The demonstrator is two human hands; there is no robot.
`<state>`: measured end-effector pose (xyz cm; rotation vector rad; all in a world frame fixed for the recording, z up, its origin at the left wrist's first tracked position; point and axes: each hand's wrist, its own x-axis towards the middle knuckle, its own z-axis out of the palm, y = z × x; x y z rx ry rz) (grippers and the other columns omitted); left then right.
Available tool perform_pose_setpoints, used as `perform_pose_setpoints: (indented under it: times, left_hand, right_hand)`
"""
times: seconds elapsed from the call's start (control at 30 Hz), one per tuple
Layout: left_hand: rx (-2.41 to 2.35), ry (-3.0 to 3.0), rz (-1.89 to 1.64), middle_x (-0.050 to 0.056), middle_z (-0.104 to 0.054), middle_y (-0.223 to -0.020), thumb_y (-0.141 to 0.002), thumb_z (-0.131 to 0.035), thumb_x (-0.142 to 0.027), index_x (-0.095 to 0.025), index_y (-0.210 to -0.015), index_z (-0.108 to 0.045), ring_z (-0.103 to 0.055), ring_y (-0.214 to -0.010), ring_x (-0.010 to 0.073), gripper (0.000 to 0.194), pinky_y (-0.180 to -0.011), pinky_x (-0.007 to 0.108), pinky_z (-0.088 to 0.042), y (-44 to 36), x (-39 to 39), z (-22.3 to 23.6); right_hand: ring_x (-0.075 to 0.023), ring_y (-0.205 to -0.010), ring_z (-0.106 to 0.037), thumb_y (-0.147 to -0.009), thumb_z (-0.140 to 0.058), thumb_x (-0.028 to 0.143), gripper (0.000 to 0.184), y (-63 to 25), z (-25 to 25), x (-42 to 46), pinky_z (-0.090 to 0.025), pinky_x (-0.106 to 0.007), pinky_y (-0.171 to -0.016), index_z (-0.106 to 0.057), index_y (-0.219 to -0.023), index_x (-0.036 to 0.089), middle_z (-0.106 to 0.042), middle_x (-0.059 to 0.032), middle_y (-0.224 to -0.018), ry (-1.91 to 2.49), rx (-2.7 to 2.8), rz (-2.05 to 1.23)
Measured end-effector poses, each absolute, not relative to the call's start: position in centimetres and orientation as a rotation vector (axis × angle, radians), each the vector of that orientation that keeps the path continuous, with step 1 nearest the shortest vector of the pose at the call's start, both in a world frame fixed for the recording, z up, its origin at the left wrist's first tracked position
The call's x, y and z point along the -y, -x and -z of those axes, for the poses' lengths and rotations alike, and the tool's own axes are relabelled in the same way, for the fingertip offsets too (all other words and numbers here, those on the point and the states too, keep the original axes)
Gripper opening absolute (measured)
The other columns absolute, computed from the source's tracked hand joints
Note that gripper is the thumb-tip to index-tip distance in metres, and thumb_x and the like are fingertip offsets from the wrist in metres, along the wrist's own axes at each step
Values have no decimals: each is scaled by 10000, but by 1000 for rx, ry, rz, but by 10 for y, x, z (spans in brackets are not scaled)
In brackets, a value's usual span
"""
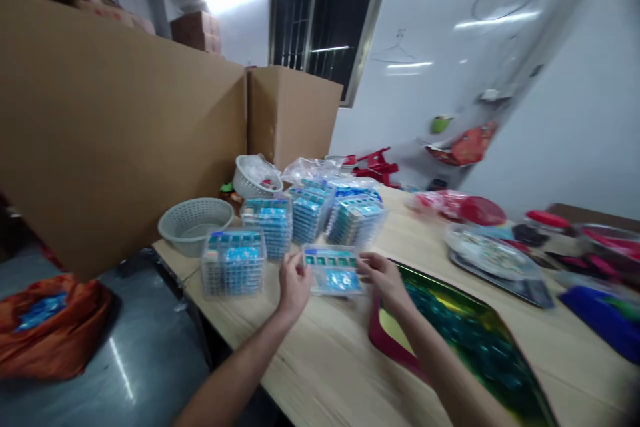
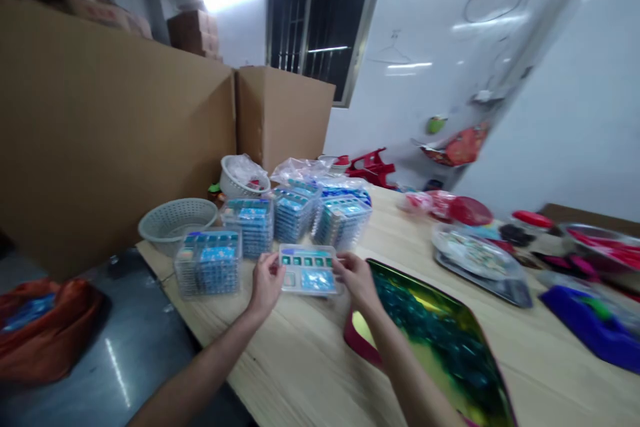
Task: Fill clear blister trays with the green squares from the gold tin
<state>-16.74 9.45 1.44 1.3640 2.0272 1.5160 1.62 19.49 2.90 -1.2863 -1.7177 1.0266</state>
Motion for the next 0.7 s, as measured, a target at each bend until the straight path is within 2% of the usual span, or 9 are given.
perform_pose_setpoints:
  times: [0.07,0.13,0.27,0.37,0.5,0.6,0.7]
  left_hand:
    - [-1921,-1484,-1689,82,-599,-1021,-796,-535,-152,-153,-1103,-611,-589,-784,132,316,-723,237,-485,172,-66,-34]
    - [-1861,-1559,-1883,96,-600,-1030,-812,-545,-198,-160,-1180,-563,-587,-777,144,370,-722,269,-501,186,-37,-54]
    - [-2030,-1409,-2040,102,-631,-1016,-798,-560,-249,-149,-1257,-496,-606,-772,157,474,-668,269,-522,247,0,-88]
    - [-2305,-1311,-1908,95,-669,-929,-789,-526,-263,-117,-1101,-613,-618,-706,159,356,-631,267,-527,302,3,-101]
    - [-2698,-1283,-1457,108,-709,-890,-759,-515,-227,-110,-998,-677,-652,-761,217,312,-783,365,-522,345,-2,-98]
    - [-2707,-1342,-1310,133,-712,-949,-796,-492,-300,-113,-1015,-678,-654,-876,267,344,-859,421,-495,345,5,-92]
    - [-2825,-1479,-1483,167,-654,-1129,-843,-420,-413,-85,-1156,-607,-595,-1060,319,490,-935,494,-446,326,16,-90]
  right_hand:
    - [-172,-612,-621,-638,-713,454,390,-12,-41,-182,-484,-266,-539,-611,-847,140,-661,-64,-724,1081,1525,-1215]
    - [-157,-589,-591,-569,-769,480,422,5,-57,-166,-470,-259,-530,-628,-786,148,-647,-54,-696,962,1452,-1309]
    - [-140,-611,-559,-632,-722,475,367,72,-85,-135,-447,-244,-553,-644,-774,146,-635,-40,-699,828,1523,-1379]
    - [-148,-673,-575,-688,-649,388,309,132,-92,-126,-461,-257,-622,-654,-855,129,-657,-42,-764,741,1585,-1454]
    - [-185,-725,-589,-665,-632,243,203,185,-87,-123,-469,-304,-687,-660,-826,122,-663,-34,-754,826,1718,-1376]
    - [-217,-837,-598,-692,-642,237,188,184,-81,-111,-465,-350,-787,-670,-852,141,-677,-49,-841,939,1699,-1309]
    - [-222,-1021,-565,-759,-636,291,287,153,-71,-90,-428,-358,-910,-646,-1017,167,-646,-79,-1075,984,1682,-1181]
